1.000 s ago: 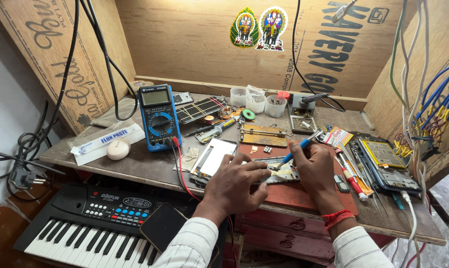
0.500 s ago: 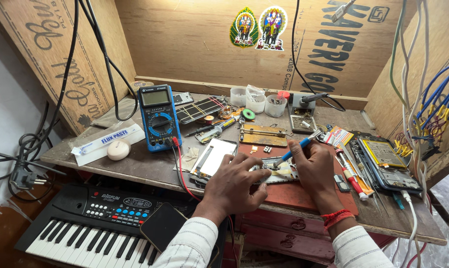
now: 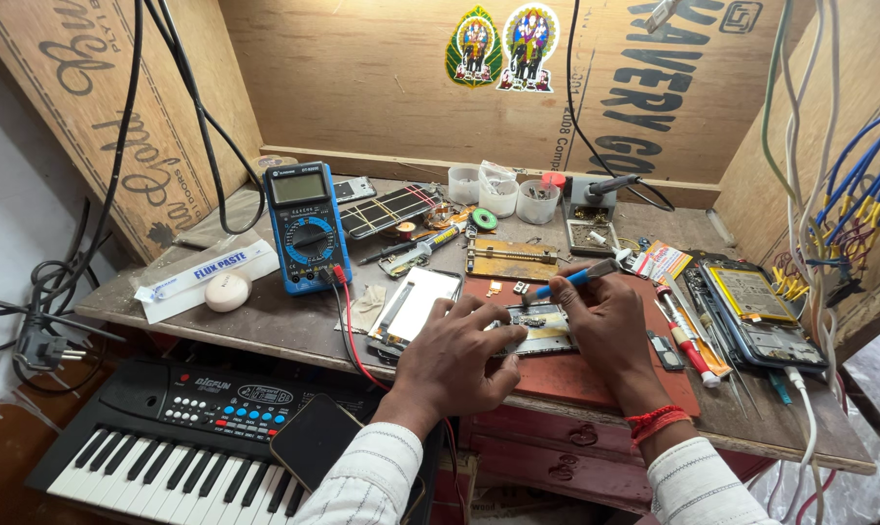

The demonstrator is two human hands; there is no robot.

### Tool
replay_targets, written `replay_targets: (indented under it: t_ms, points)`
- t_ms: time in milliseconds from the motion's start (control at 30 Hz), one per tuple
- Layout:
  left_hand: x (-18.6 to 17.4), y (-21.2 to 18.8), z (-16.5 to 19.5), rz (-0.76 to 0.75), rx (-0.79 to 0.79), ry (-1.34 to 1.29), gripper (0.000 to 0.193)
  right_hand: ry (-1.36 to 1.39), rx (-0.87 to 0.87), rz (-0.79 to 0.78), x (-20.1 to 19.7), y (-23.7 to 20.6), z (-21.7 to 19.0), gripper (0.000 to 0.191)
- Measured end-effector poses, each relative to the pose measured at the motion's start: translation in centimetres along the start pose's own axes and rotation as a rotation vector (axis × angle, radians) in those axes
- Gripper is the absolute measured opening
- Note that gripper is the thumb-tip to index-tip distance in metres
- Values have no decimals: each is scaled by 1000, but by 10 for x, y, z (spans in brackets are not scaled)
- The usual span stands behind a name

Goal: The person repairs a disassembled smartphone at a workbench, holding the phone frame steady with one hand while working on its internal components with a blue-handled tool in the other hand. They occasionally reposition the phone and small parts on the mat as they continue the repair.

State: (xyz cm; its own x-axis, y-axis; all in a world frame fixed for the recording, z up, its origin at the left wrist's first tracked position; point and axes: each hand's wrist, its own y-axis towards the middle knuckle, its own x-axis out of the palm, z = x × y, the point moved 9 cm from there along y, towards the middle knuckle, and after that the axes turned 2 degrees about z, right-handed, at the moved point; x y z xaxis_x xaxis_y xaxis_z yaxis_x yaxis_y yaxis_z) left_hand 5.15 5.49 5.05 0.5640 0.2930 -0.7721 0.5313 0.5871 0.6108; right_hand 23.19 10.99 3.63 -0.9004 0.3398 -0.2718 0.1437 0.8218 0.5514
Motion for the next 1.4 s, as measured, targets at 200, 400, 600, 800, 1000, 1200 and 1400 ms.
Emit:
replay_targets:
  t_ms: [200,400,600,800,1000,1200,1400]
  points:
    - [-3,1,1,12,-2,-11,32,38,-65,-36,4,-1,-9,19]
    - [-4,1,2,11,-3,0,33,-72,-83,24,-2,-3,-11,18]
    - [-5,1,2,32,21,-4,33,89,100,52,-4,-1,2,16]
    - [-2,1,0,20,14,-12,33,-18,-149,-9,-3,-3,-15,12]
    - [-6,1,1,43,8,3,36,95,22,-59,-1,-1,6,14]
    - [-9,0,2,62,7,-27,28,204,65,-97,0,-4,8,13]
    - [-6,1,0,31,-6,-26,23,51,-117,-97,1,-3,-14,11]
